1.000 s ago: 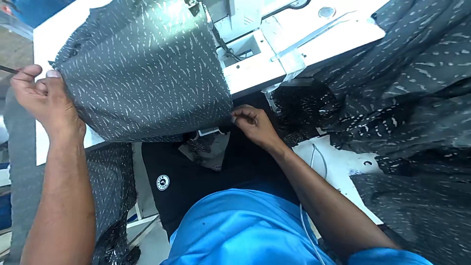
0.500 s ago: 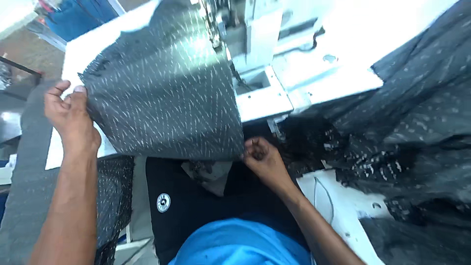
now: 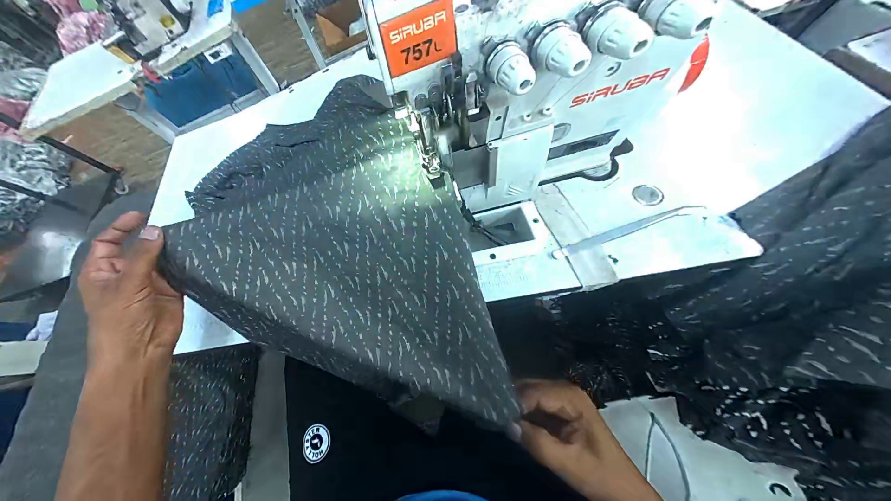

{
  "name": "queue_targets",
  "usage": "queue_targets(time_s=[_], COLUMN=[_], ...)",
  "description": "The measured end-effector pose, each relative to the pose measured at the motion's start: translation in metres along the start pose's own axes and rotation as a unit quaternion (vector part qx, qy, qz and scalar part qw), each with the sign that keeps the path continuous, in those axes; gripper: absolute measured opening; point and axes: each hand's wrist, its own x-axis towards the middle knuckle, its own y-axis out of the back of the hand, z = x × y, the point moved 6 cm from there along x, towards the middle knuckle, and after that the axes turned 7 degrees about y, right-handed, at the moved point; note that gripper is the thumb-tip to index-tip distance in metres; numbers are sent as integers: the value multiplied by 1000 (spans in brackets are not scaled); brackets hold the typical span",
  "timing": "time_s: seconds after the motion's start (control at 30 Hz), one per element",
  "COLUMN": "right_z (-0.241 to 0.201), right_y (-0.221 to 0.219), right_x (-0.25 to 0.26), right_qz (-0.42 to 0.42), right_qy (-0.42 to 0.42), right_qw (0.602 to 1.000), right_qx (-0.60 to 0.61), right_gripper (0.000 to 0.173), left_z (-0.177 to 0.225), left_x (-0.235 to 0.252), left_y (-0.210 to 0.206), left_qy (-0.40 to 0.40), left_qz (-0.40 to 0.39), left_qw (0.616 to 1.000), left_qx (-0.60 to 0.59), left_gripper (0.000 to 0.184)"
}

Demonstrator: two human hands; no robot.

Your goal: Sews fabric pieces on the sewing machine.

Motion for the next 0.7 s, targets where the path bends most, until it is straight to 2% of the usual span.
queue_targets(time_s=[0.07,0.17,0.4,0.5,0.6,0.7], right_z=[-14,-12,-23,-29,-32,-34], right_y=[-3,-4,-9,-11,-13,-11], right_x=[9,28,81,103,125,147], right_qz=[1,25,64,84,99,114], right_qy=[1,-14,-32,-40,-55,-51], right_qw=[1000,1000,997,996,993,992], right_qx=[20,4,-1,-5,-20,-26], right_gripper=[7,5,6,3,4,6], left_z=[5,8,41,52,60,75], left_x=[6,28,82,111,136,151], left_y=[2,3,-5,-6,-5,-7], left_qy=[-7,-18,-62,-87,-66,-110], left_qz=[-6,-11,-32,-24,-7,-2], left_qw=[1000,1000,997,996,998,994], left_qx=[9,17,18,26,-10,7], left_gripper=[25,24,29,25,11,13])
